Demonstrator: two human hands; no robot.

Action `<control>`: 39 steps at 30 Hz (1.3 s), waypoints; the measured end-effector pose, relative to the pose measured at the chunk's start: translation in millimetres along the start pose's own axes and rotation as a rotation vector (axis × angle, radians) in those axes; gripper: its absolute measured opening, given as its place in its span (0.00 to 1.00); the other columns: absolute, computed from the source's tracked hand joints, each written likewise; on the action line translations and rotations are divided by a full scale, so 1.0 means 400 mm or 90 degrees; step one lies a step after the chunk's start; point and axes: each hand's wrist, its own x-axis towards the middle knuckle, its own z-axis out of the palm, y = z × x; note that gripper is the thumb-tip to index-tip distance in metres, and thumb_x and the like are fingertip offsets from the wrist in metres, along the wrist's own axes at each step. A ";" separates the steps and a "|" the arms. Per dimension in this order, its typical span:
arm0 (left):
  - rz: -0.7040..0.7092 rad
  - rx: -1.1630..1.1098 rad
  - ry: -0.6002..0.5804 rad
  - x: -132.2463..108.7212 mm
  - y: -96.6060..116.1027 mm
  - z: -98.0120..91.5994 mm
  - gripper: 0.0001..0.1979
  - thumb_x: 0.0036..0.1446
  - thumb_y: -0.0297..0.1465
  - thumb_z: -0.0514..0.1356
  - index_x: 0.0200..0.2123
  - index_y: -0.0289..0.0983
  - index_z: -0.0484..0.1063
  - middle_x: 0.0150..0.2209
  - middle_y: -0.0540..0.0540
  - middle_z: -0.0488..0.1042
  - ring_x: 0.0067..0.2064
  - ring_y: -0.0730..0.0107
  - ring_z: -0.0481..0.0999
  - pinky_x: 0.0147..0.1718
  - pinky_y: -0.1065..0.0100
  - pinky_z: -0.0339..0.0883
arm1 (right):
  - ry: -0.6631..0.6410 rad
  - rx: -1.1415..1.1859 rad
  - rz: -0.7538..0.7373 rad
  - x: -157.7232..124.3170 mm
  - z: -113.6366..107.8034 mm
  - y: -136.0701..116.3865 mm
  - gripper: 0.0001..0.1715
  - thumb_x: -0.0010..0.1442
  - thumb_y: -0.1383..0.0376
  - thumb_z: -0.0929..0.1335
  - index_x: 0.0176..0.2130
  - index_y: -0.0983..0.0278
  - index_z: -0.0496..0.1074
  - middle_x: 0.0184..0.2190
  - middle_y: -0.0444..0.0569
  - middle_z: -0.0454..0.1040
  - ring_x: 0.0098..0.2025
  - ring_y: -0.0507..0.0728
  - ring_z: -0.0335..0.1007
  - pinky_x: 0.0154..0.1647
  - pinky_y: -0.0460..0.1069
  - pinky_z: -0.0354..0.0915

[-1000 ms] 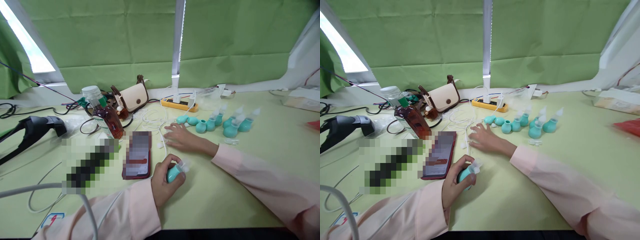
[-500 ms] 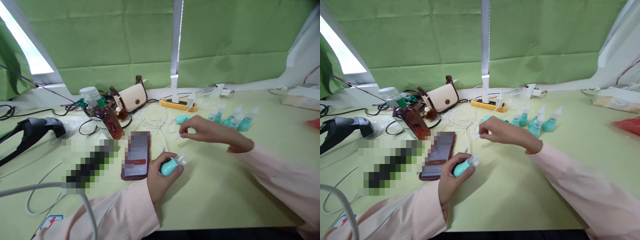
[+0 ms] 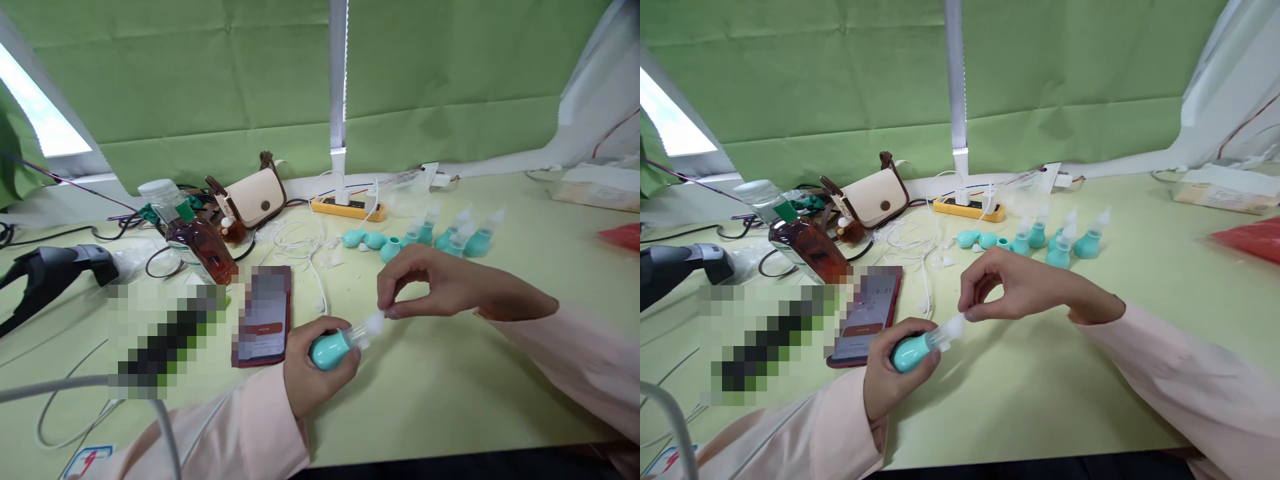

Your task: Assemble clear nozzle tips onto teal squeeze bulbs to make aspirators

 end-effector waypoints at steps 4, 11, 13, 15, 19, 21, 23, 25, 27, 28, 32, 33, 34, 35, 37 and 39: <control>-0.002 0.012 0.003 0.004 0.001 0.000 0.06 0.43 0.29 0.58 0.28 0.35 0.67 0.24 0.50 0.66 0.25 0.73 0.64 0.23 0.73 0.58 | 0.068 -0.002 -0.018 -0.004 0.013 0.008 0.04 0.47 0.66 0.67 0.25 0.65 0.70 0.23 0.44 0.71 0.26 0.50 0.67 0.29 0.46 0.68; -0.016 -0.006 -0.010 0.000 -0.001 -0.001 0.06 0.43 0.29 0.58 0.28 0.35 0.65 0.23 0.51 0.64 0.25 0.74 0.63 0.23 0.74 0.57 | -0.006 0.033 0.032 0.004 0.023 0.015 0.10 0.45 0.63 0.68 0.31 0.64 0.72 0.25 0.43 0.73 0.27 0.50 0.68 0.31 0.46 0.68; -0.026 -0.013 -0.012 0.000 -0.001 -0.002 0.06 0.43 0.30 0.58 0.28 0.35 0.66 0.22 0.51 0.64 0.25 0.74 0.63 0.23 0.74 0.57 | -0.008 0.023 0.034 0.007 0.026 0.018 0.13 0.45 0.62 0.68 0.34 0.64 0.73 0.26 0.44 0.73 0.28 0.50 0.69 0.31 0.46 0.67; -0.028 -0.016 -0.016 0.001 -0.002 -0.002 0.06 0.44 0.31 0.58 0.28 0.35 0.66 0.22 0.51 0.64 0.25 0.74 0.63 0.23 0.74 0.57 | -0.018 0.021 0.030 0.009 0.028 0.022 0.13 0.46 0.61 0.68 0.33 0.64 0.74 0.24 0.44 0.73 0.27 0.50 0.68 0.29 0.45 0.66; -0.018 -0.014 -0.002 -0.001 -0.004 -0.003 0.07 0.45 0.32 0.58 0.29 0.35 0.67 0.22 0.51 0.65 0.24 0.74 0.63 0.23 0.74 0.57 | -0.031 0.051 0.033 0.016 0.032 0.037 0.12 0.45 0.61 0.69 0.30 0.66 0.74 0.21 0.44 0.72 0.23 0.48 0.64 0.23 0.44 0.62; -0.014 -0.016 0.009 -0.005 -0.005 -0.004 0.07 0.46 0.32 0.58 0.29 0.35 0.67 0.23 0.50 0.66 0.24 0.74 0.63 0.23 0.74 0.58 | -0.032 0.088 0.041 0.021 0.036 0.047 0.10 0.44 0.62 0.69 0.27 0.67 0.75 0.19 0.44 0.71 0.20 0.47 0.61 0.19 0.43 0.58; 0.003 -0.010 0.019 -0.009 -0.005 -0.005 0.07 0.46 0.32 0.58 0.29 0.35 0.67 0.23 0.50 0.67 0.24 0.74 0.64 0.23 0.75 0.58 | -0.044 0.147 0.056 0.026 0.040 0.055 0.09 0.41 0.63 0.71 0.25 0.67 0.75 0.18 0.44 0.71 0.19 0.46 0.59 0.17 0.43 0.55; 0.025 0.010 0.025 -0.013 -0.004 -0.005 0.06 0.46 0.31 0.58 0.29 0.35 0.68 0.24 0.50 0.68 0.25 0.74 0.65 0.24 0.75 0.59 | -0.052 0.200 0.077 0.028 0.044 0.058 0.10 0.39 0.64 0.72 0.26 0.67 0.75 0.18 0.44 0.71 0.19 0.47 0.60 0.18 0.43 0.55; 0.040 0.036 0.027 -0.015 -0.003 -0.004 0.06 0.45 0.30 0.58 0.29 0.36 0.68 0.23 0.50 0.69 0.24 0.74 0.66 0.24 0.75 0.59 | -0.055 0.222 0.092 0.027 0.047 0.059 0.11 0.38 0.64 0.72 0.27 0.66 0.75 0.19 0.44 0.71 0.20 0.47 0.61 0.19 0.43 0.56; 0.046 0.050 0.027 -0.015 -0.003 -0.004 0.06 0.45 0.30 0.58 0.29 0.35 0.68 0.23 0.50 0.69 0.24 0.75 0.66 0.23 0.75 0.59 | -0.057 0.222 0.099 0.026 0.047 0.059 0.11 0.37 0.64 0.72 0.27 0.66 0.75 0.19 0.44 0.71 0.21 0.47 0.62 0.19 0.43 0.57; 0.072 0.108 0.041 -0.014 0.001 -0.004 0.06 0.44 0.30 0.59 0.29 0.35 0.69 0.21 0.50 0.70 0.21 0.75 0.66 0.21 0.75 0.60 | -0.073 0.217 0.123 0.022 0.045 0.062 0.10 0.37 0.65 0.72 0.26 0.66 0.75 0.19 0.44 0.72 0.22 0.48 0.65 0.22 0.43 0.61; 0.079 0.121 0.043 -0.014 0.002 -0.004 0.06 0.44 0.30 0.59 0.29 0.34 0.70 0.21 0.50 0.71 0.21 0.75 0.67 0.21 0.75 0.60 | -0.076 0.217 0.127 0.021 0.045 0.063 0.10 0.37 0.66 0.72 0.26 0.66 0.75 0.19 0.43 0.72 0.22 0.48 0.65 0.23 0.43 0.61; 0.088 0.133 0.045 -0.015 0.003 -0.003 0.06 0.44 0.30 0.59 0.29 0.34 0.70 0.21 0.50 0.72 0.21 0.75 0.68 0.21 0.75 0.61 | -0.080 0.217 0.130 0.020 0.045 0.064 0.10 0.37 0.66 0.72 0.26 0.66 0.75 0.19 0.43 0.72 0.22 0.48 0.65 0.24 0.43 0.62; 0.099 0.143 0.047 -0.017 0.003 -0.003 0.06 0.44 0.29 0.59 0.29 0.34 0.70 0.21 0.50 0.72 0.21 0.74 0.69 0.21 0.74 0.61 | -0.085 0.218 0.135 0.020 0.045 0.064 0.10 0.37 0.66 0.72 0.26 0.66 0.75 0.19 0.44 0.72 0.22 0.48 0.65 0.25 0.43 0.62; 0.124 0.166 0.051 -0.022 0.004 -0.002 0.07 0.43 0.29 0.59 0.29 0.35 0.70 0.22 0.49 0.73 0.22 0.73 0.70 0.22 0.74 0.63 | -0.095 0.228 0.147 0.021 0.046 0.062 0.10 0.36 0.67 0.72 0.26 0.67 0.75 0.20 0.44 0.73 0.23 0.49 0.66 0.24 0.43 0.63; 0.152 0.188 0.066 -0.027 0.004 -0.001 0.07 0.43 0.29 0.59 0.30 0.36 0.69 0.24 0.49 0.75 0.24 0.72 0.72 0.25 0.73 0.64 | -0.103 0.251 0.162 0.023 0.050 0.061 0.12 0.35 0.68 0.73 0.26 0.68 0.75 0.22 0.46 0.74 0.24 0.49 0.68 0.23 0.42 0.63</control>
